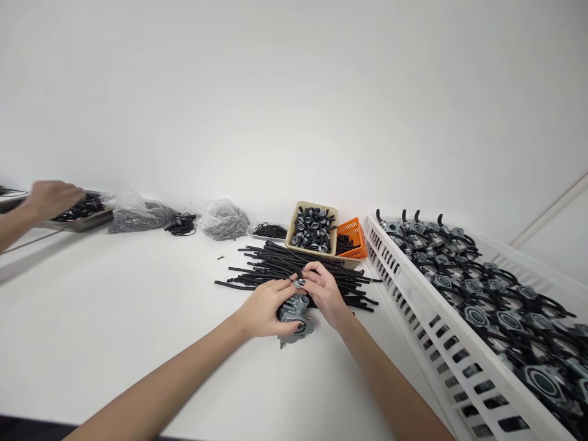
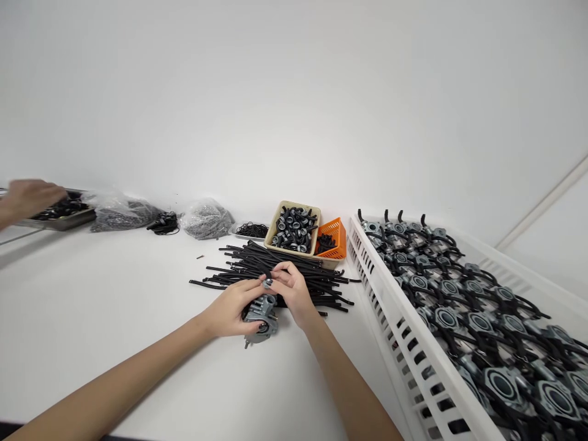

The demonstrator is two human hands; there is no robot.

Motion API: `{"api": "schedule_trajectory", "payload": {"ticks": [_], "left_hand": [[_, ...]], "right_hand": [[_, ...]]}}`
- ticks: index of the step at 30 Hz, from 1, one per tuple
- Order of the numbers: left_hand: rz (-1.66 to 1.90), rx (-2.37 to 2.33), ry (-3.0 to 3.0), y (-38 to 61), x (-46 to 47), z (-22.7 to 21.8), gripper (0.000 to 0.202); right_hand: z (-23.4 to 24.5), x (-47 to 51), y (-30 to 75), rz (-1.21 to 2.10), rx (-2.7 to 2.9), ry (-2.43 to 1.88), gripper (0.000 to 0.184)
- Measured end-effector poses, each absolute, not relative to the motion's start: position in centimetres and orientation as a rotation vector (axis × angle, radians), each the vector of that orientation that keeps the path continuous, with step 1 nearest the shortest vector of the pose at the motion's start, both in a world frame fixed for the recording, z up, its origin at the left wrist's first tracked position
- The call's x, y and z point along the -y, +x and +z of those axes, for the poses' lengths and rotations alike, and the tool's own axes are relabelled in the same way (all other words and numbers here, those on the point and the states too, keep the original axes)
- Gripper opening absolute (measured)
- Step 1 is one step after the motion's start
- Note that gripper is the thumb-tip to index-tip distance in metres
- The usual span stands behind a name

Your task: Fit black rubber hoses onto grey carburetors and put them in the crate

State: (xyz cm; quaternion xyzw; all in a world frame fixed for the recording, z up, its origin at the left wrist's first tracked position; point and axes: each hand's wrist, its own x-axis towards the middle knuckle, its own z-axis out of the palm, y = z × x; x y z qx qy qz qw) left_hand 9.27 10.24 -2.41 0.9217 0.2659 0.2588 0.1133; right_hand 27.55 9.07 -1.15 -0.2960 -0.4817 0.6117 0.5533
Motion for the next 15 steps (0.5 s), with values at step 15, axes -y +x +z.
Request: {"api": "schedule_trajectory", "payload": {"ticks": [15], "left_hand": [[0.75, -0.833, 2.801, 8.9, -11.1, -2.7, 0.041]], "right_hand": [[-1.8, -9.6, 29.6, 1.648, 1.284, -0.634, 0.025]]}}
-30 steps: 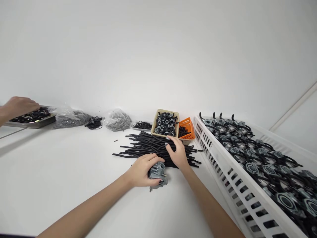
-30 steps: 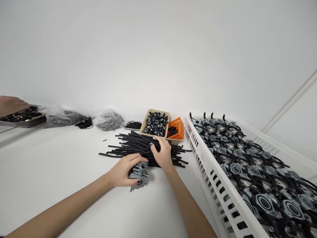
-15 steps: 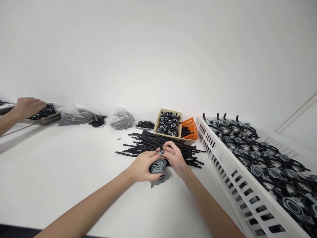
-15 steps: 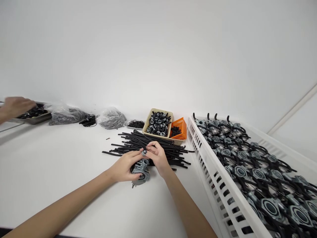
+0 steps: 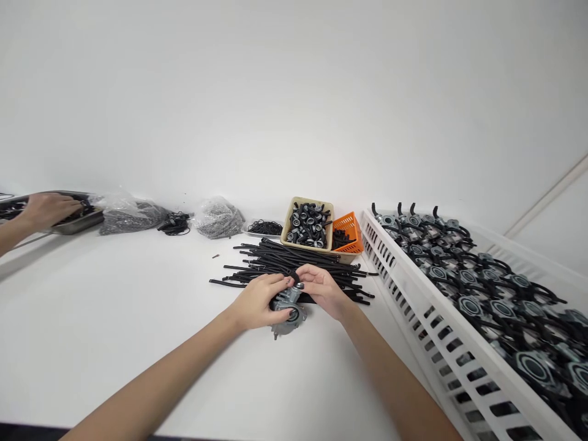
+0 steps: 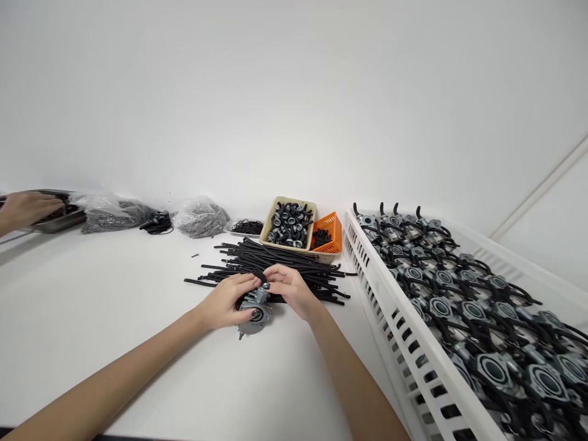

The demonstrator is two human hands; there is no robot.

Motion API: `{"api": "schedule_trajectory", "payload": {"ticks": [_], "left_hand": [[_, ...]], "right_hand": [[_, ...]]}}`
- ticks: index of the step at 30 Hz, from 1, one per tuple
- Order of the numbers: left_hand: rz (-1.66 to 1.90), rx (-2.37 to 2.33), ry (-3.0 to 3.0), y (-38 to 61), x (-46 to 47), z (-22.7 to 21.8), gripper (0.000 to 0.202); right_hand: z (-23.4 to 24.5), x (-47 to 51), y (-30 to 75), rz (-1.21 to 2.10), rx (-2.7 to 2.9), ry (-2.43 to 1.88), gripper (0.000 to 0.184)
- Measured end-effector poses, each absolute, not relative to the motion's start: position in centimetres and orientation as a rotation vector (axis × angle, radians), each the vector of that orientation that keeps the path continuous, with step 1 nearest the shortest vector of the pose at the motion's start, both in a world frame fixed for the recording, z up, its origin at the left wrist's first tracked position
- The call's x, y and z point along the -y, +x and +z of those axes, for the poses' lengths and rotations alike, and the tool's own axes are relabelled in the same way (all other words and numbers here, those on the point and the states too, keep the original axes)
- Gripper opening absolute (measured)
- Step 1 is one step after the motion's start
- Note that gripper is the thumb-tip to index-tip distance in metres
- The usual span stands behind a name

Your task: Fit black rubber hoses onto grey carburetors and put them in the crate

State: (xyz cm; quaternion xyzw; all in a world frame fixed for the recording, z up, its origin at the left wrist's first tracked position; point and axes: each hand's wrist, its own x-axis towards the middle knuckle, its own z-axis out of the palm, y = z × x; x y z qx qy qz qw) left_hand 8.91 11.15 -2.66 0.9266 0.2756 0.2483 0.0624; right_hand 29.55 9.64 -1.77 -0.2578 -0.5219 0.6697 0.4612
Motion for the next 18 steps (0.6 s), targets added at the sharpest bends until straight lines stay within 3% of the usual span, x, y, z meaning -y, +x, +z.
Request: {"api": "schedule_trajectory", "payload": {"ticks": [9, 18], "left_hand": [[0.749, -0.845, 2.81, 8.67, -11.28, -3.06, 0.052], [0.713, -0.84, 2.792, 8.57, -11.34, -3.09, 0.055]], "right_hand": [[-1.73, -9.7, 29.54, 1.695, 1.213, -0.602, 0.035], [-1.8, -9.63, 29.56, 1.698, 1.209, -0.574, 0.031]]}}
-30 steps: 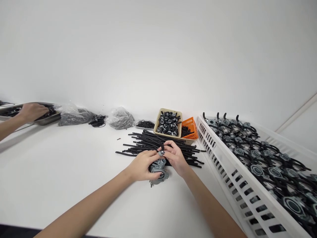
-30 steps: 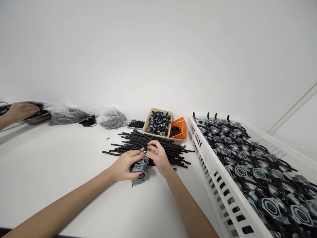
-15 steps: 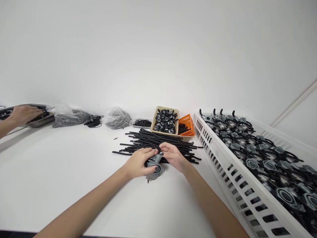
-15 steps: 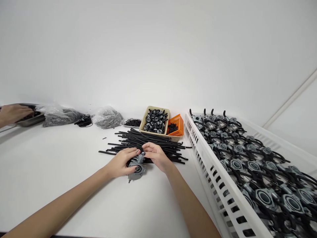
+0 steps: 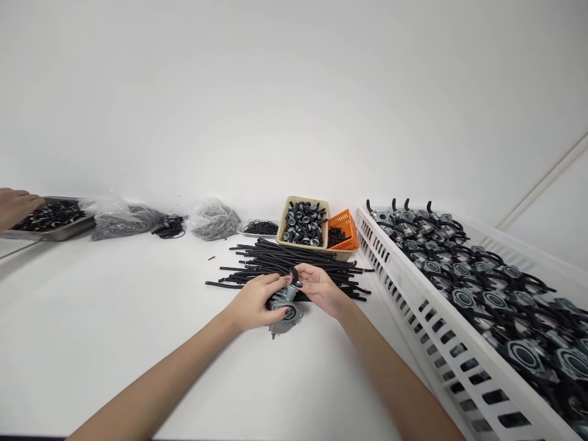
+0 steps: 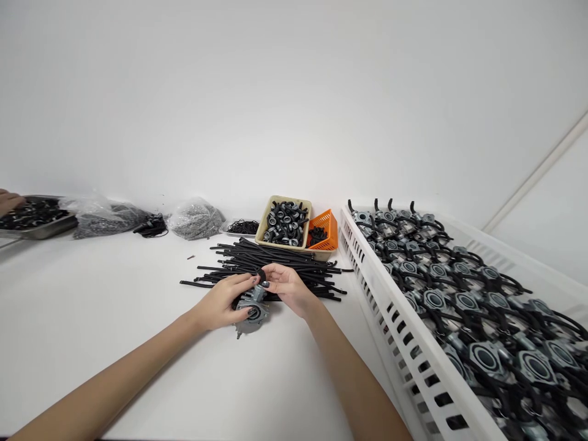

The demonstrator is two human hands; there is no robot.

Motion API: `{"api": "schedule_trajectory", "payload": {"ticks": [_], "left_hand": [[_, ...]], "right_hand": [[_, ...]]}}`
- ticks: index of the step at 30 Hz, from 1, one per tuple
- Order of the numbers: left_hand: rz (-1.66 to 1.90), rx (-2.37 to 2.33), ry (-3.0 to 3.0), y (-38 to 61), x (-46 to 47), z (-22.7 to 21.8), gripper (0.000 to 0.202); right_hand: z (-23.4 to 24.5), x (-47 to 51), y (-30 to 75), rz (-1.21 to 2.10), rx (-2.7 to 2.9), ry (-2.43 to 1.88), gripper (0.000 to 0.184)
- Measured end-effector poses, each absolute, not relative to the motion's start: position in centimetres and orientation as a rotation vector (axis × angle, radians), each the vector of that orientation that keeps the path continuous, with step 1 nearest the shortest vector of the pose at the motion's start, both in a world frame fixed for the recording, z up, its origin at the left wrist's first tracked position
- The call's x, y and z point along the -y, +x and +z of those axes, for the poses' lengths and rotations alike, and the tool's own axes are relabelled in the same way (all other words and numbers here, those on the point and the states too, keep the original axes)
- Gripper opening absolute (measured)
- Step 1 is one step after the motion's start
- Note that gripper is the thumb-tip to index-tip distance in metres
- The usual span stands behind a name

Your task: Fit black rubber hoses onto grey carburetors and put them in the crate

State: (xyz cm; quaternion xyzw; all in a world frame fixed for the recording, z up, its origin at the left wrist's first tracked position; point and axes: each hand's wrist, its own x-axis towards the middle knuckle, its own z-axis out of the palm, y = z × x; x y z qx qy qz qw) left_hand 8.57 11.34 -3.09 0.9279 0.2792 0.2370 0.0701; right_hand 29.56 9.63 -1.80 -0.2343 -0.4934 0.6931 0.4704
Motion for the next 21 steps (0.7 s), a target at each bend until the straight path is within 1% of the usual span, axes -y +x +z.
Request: {"api": "schedule_trajectory", "payload": {"ticks": [9, 21], "left_hand": [[0.709, -0.852, 2.81, 8.69, -11.09, -2.83, 0.055], [0.713, -0.857, 2.802, 8.54, -11.25, -3.16, 0.057]], "right_hand": [[-1.63, -9.64, 29.63, 1.713, 1.237, -0.572, 0.029], [-1.54, -9.57, 29.78, 1.715, 1.257, -0.566, 0.032]]}}
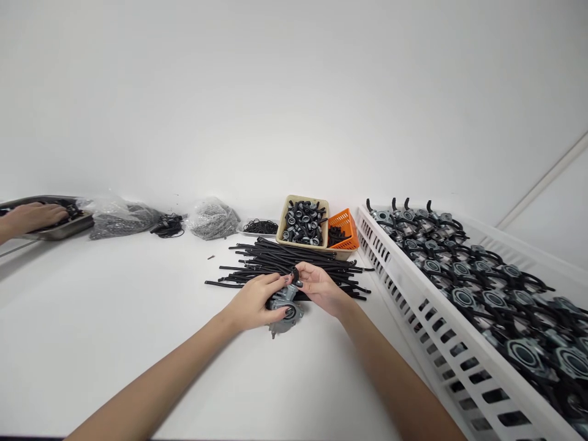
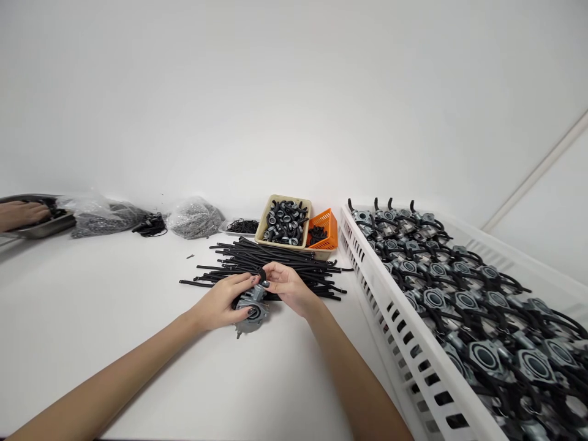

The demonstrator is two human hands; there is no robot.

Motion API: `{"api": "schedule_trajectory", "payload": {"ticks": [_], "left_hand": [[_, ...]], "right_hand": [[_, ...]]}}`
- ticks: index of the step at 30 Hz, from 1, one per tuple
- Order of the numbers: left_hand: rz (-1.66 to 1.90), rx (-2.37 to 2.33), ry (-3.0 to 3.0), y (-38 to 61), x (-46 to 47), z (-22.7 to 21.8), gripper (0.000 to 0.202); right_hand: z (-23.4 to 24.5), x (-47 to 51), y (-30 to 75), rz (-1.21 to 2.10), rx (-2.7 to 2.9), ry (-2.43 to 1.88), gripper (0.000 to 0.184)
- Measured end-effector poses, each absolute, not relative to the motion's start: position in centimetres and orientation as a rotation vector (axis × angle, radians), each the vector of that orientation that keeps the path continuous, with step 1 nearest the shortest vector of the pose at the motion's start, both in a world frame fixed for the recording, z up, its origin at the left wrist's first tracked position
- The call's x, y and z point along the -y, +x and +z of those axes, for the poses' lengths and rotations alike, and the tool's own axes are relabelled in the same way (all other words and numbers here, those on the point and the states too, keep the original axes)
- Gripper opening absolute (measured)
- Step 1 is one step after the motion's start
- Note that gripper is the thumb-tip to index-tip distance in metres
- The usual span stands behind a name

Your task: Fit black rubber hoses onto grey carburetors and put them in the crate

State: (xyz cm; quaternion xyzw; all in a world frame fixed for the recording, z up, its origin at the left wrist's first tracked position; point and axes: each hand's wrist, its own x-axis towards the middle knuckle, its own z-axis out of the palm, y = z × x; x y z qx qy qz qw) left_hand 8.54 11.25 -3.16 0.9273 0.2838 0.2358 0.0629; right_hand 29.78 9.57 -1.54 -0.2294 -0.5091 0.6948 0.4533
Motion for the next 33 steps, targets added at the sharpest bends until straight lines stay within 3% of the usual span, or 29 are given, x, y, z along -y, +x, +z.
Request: {"api": "schedule_trajectory", "payload": {"ticks": [16, 24, 33], "left_hand": [[0.738, -0.84, 2.798, 8.7, -11.0, -2.8, 0.053], [0.705, -0.821, 2.744, 8.9, -10.6, -2.1, 0.034], [0.712, -0.816, 2.682, 8.8, -10.8, -2.4, 0.032]], "right_hand": [[-1.5, -9.6, 29.7, 1.641, 1.328, -0.644, 0.032], [-1.5, -9.7, 29.2, 1.552, 1.367, -0.708, 0.031], [-0.8, -9.1, 28.6, 1.5, 1.43, -0.79, 0.027]]}}
